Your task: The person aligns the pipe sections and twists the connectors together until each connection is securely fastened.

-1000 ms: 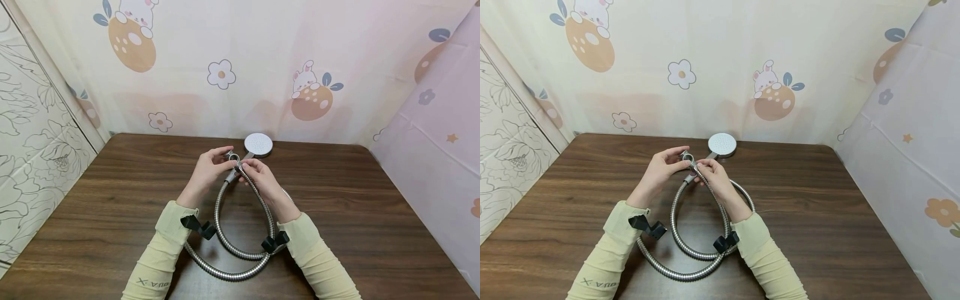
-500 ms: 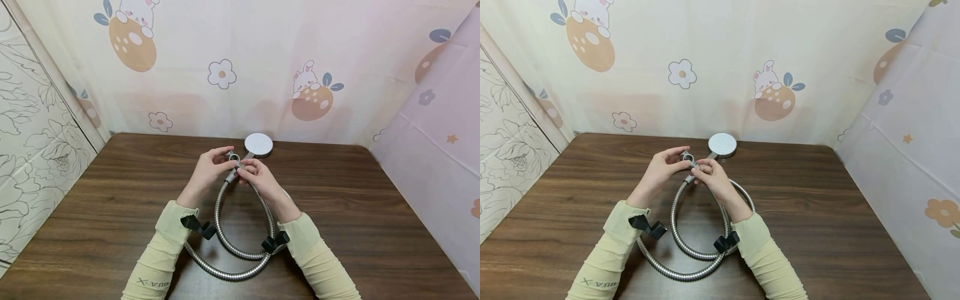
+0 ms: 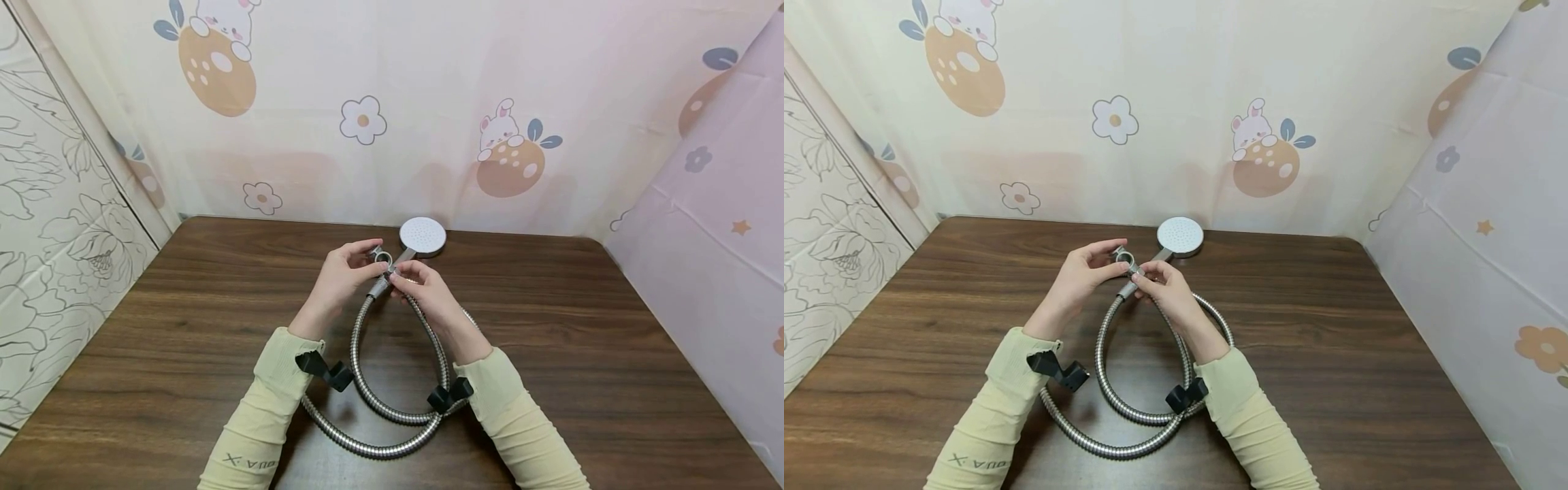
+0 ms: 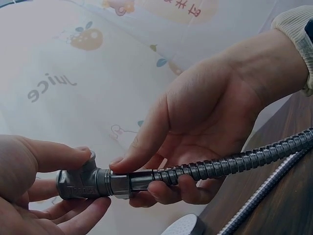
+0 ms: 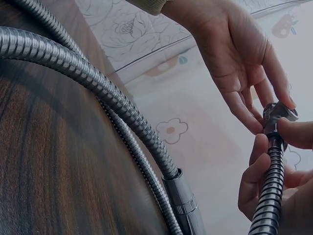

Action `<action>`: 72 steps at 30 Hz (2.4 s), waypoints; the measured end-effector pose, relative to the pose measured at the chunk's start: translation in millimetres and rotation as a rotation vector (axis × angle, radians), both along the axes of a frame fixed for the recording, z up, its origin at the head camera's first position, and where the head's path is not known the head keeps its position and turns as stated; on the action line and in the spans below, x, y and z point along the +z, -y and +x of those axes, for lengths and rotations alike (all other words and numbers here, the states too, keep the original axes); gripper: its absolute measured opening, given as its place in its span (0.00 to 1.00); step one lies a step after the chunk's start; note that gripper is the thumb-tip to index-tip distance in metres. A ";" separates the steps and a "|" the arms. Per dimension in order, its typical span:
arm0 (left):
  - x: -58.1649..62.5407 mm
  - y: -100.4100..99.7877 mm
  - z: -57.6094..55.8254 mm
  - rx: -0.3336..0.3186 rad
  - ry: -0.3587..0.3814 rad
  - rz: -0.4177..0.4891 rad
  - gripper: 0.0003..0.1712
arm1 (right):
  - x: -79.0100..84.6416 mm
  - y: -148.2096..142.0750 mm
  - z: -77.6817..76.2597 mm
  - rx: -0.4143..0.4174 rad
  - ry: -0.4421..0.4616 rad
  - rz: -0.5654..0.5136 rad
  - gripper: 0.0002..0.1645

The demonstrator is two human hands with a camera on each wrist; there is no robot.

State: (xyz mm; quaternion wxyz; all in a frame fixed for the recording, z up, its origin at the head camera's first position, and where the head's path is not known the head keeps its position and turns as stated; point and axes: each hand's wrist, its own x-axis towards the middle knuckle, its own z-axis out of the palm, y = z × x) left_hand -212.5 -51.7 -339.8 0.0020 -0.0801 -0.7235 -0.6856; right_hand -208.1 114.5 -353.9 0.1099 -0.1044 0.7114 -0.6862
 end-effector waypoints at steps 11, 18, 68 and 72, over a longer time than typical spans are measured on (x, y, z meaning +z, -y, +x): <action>1.0 -0.1 1.4 -0.012 0.004 -0.014 0.24 | -0.4 1.0 0.3 0.005 -0.032 -0.031 0.19; 2.0 -0.9 1.6 -0.022 -0.040 -0.041 0.23 | 0.0 2.5 0.8 -0.004 -0.035 -0.059 0.21; -13.7 -3.2 -4.2 -0.100 -0.117 -0.272 0.11 | -8.6 -38.0 -3.1 -0.013 0.038 0.219 0.20; -17.0 -5.2 -4.0 -0.099 -0.112 -0.313 0.11 | -12.4 -42.9 -3.3 -0.007 0.043 0.280 0.19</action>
